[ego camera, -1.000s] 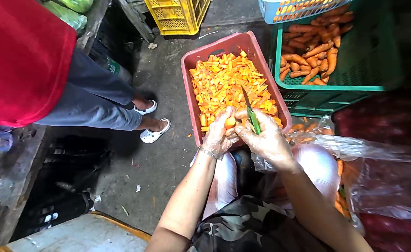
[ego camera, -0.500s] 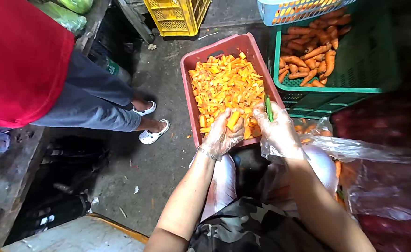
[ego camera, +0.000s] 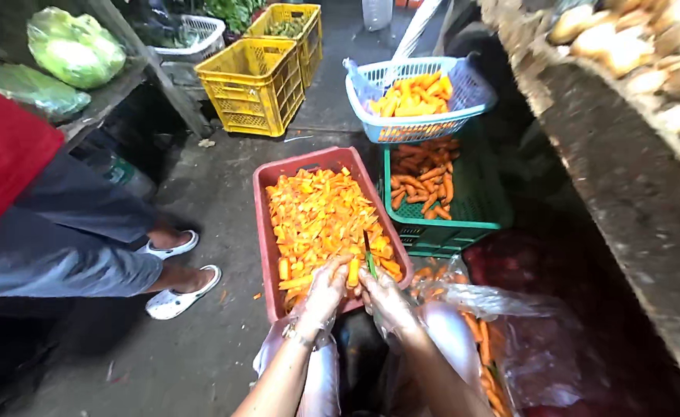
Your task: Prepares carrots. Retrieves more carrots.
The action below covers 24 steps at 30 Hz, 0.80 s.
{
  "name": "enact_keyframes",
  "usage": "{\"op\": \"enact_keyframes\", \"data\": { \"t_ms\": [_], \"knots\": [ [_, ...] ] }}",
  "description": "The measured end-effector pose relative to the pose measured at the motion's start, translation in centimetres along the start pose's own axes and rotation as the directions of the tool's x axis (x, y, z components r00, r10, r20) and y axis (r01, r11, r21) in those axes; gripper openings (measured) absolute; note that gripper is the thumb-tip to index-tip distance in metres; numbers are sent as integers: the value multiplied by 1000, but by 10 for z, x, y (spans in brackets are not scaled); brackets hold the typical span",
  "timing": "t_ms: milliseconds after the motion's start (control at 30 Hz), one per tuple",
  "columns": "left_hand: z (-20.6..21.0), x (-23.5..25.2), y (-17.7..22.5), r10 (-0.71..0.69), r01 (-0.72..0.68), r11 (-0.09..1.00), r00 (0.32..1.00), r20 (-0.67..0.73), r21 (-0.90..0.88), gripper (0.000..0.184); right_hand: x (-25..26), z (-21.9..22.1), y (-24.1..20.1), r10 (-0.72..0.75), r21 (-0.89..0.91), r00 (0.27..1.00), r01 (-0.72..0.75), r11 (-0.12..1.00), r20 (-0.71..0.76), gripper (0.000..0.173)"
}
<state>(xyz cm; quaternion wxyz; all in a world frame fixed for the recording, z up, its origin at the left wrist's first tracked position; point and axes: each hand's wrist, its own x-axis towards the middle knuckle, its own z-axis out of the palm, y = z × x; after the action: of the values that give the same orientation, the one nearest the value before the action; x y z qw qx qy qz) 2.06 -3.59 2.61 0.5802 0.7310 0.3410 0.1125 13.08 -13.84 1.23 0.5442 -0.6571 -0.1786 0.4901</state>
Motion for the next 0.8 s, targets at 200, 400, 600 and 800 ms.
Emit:
{"op": "enact_keyframes", "data": {
  "t_ms": [200,400,600,800],
  "knots": [
    [3,2,3,-36,41,995,998,-47,94,43,-5,1,-13,177,184,984,-177,967,19,27],
    [1,4,-2,-28,42,997,979,-201,70,40,53,-35,-102,-37,62,984,48,997,-173,34],
    [0,5,-1,-77,82,997,976,-205,15,38,127,-82,-182,-279,-66,880,275,959,-385,47],
    [-3,-16,16,-99,125,976,984,-149,179,42,49,-37,-63,-339,-208,917,297,932,-208,32]
  ]
}}
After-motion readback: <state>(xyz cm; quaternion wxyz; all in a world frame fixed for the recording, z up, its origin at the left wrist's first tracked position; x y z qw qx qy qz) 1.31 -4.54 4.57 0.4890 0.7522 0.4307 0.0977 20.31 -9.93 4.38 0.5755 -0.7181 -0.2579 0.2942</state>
